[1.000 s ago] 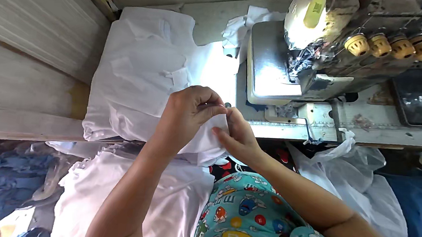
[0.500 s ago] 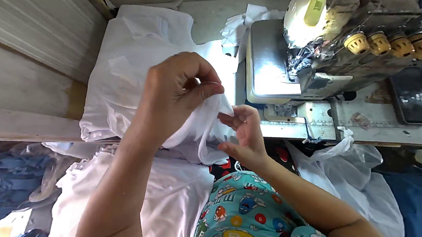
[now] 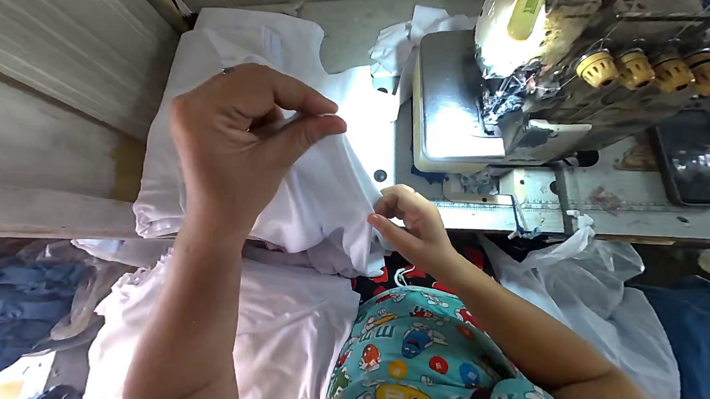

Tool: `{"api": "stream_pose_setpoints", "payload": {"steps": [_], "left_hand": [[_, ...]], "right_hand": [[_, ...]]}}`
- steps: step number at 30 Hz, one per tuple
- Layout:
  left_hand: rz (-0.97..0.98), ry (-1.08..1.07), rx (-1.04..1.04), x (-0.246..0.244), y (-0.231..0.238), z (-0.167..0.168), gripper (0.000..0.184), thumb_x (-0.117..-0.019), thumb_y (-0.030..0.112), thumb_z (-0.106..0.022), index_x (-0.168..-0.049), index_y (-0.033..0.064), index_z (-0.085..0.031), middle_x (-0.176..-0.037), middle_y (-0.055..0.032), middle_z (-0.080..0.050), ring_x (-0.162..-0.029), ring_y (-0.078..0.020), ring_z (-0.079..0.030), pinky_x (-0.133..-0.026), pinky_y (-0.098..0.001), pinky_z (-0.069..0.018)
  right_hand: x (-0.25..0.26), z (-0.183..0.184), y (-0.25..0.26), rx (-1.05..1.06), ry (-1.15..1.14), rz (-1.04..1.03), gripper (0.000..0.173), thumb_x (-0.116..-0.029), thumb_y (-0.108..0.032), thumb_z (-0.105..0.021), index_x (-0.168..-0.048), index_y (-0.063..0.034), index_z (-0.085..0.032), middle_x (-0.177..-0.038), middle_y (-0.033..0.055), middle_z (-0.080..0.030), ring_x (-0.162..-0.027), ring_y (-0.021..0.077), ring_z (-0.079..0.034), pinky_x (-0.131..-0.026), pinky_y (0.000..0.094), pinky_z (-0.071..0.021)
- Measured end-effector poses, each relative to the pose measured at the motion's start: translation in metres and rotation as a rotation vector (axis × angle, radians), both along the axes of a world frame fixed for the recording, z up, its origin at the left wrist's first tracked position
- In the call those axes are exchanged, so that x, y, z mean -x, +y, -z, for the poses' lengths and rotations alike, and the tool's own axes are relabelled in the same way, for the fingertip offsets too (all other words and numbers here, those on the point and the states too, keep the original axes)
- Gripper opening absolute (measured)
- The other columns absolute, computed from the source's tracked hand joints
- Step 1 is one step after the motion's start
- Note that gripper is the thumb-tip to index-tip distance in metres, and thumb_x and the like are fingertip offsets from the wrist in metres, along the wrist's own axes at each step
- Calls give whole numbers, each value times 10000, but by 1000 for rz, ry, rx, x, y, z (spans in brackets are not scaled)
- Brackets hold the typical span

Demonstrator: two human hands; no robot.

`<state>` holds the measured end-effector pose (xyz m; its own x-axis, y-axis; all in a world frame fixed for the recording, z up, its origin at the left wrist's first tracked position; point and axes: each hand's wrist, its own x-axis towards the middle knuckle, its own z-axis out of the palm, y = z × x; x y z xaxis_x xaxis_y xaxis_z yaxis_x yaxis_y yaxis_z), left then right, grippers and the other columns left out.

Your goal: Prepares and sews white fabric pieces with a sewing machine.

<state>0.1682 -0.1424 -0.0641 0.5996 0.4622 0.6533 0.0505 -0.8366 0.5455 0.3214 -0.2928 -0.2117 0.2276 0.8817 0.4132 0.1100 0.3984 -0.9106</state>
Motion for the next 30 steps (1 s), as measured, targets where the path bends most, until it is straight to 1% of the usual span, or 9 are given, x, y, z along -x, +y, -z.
{"api": "stream_pose_setpoints", "payload": {"steps": [2,6,9,11,12,15,22,26,30], "left_hand": [[-9,-6,52,0,1,4,140,-903,191,-775,-960,73,-725,-905,119,-689,-729,127,-514,-630,-67,-405],[24,1,57,-10,-10,5,140,-900,170,-775,-943,44,-730,-898,79,-692,-745,105,-529,-653,-81,-424],[49,-7,7,-16,-17,4,125,-901,150,-769,-928,31,-743,-904,35,-696,-791,85,-559,-692,-83,-442],[45,-18,-8,-17,-18,4,131,-905,158,-771,-928,32,-742,-897,31,-694,-783,84,-557,-683,-82,-437],[39,-22,-10,-16,-18,5,138,-908,166,-772,-930,34,-742,-891,35,-689,-769,83,-546,-671,-85,-427],[14,-32,-15,-10,-15,6,138,-916,177,-769,-949,45,-744,-893,52,-690,-761,83,-539,-667,-95,-424],[-15,-58,54,7,-3,4,132,-912,198,-770,-973,89,-729,-882,147,-678,-734,123,-542,-645,-70,-437],[65,-29,208,11,4,6,110,-888,177,-785,-982,174,-728,-898,211,-699,-750,109,-612,-669,-80,-508],[127,31,375,18,12,13,115,-920,164,-746,-1013,232,-739,-946,220,-726,-829,77,-671,-760,-113,-563]], "right_hand": [[-1,-3,-3,47,58,-56,75,-942,-51,-606,-989,4,-623,-981,19,-642,-873,14,-638,-793,211,-574],[9,-2,0,72,118,-15,101,-932,13,-516,-1030,0,-538,-846,-11,-613,-734,-19,-604,-685,174,-537],[20,2,1,22,104,88,113,-998,-61,-440,-1048,-44,-540,-839,-44,-563,-738,-37,-551,-683,151,-485],[25,5,1,-49,94,155,101,-1064,-200,-505,-1079,-101,-519,-871,-65,-562,-774,-54,-563,-714,147,-506],[26,7,2,-86,92,175,115,-1046,-205,-557,-1088,-111,-505,-874,-58,-571,-765,-48,-577,-702,151,-522],[20,11,7,-122,102,161,141,-978,-82,-635,-1048,-71,-513,-837,-13,-569,-691,-14,-560,-632,162,-517],[-8,4,-2,-53,226,-20,120,-867,-38,-766,-918,-103,-678,-966,-37,-665,-849,15,-654,-756,200,-591],[-23,1,-8,-55,155,6,75,-864,-47,-770,-905,-94,-728,-1015,-22,-703,-920,39,-682,-799,217,-605],[-34,0,-14,-54,20,57,21,-879,-30,-728,-899,-34,-725,-1006,10,-711,-894,35,-692,-787,217,-614]]}}
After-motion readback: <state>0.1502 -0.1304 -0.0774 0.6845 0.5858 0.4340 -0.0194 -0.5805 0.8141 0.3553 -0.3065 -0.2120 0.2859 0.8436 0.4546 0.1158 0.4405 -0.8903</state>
